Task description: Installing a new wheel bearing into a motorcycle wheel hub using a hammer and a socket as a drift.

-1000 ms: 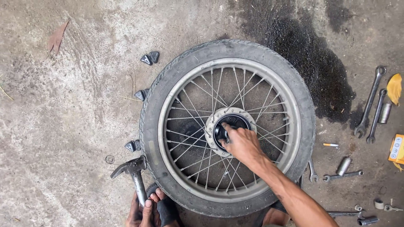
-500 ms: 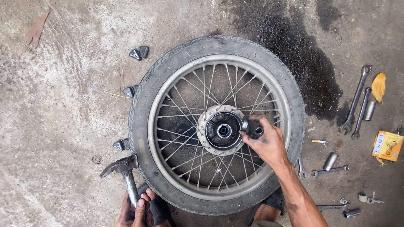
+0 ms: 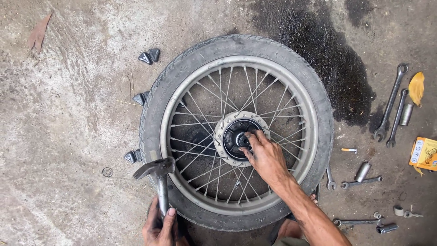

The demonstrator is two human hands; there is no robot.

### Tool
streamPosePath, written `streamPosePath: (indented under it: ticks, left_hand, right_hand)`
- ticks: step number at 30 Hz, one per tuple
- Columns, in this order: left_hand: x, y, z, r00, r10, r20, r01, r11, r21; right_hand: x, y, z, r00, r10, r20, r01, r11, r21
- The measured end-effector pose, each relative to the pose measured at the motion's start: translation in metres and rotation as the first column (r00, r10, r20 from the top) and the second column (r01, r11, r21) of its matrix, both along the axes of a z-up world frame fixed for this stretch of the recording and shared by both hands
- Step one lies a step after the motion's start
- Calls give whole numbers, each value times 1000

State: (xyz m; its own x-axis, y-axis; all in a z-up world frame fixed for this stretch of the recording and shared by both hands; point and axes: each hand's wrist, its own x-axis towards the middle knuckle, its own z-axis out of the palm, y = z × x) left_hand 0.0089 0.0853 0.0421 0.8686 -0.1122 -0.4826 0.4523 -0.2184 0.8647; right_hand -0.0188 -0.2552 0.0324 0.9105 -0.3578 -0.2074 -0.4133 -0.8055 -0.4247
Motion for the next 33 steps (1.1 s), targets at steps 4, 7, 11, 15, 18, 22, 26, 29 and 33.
streamPosePath:
  ticks: [4,7,11,15,18,22,26,29,33]
  left_hand:
    - [4,-12,-6,958,-277,78,263,953,149]
    - [13,-42,7,866,-494,80,480,865,147]
    - [22,-85,14,680,-710,183,658,701,275]
    - [18,-106,8,588,-773,237,674,631,384]
    - [16,-112,6,624,-752,211,644,648,406]
    - [12,-115,3,614,-745,261,610,658,442]
    - [5,-114,2,582,-751,312,587,654,478]
    - [2,-112,-7,555,-766,325,585,637,501]
    - [5,-115,-17,496,-823,278,591,554,586]
  right_hand:
    - [5,1,5,999,-16,-51,17,1000,11]
    - [-1,-2,-4,998,8,-56,-8,1000,-1]
    - [-12,-10,-8,999,-24,36,19,991,131]
    - [-12,-15,12,994,-112,19,96,921,378]
    - [-19,-19,-12,997,-44,60,21,943,332]
    - [-23,-25,-37,990,57,127,-88,963,253]
    - [-21,-24,-38,987,116,115,-137,971,195]
    - [-21,-23,-39,988,93,121,-118,968,222]
    - [-22,-28,-35,989,56,139,-99,939,329]
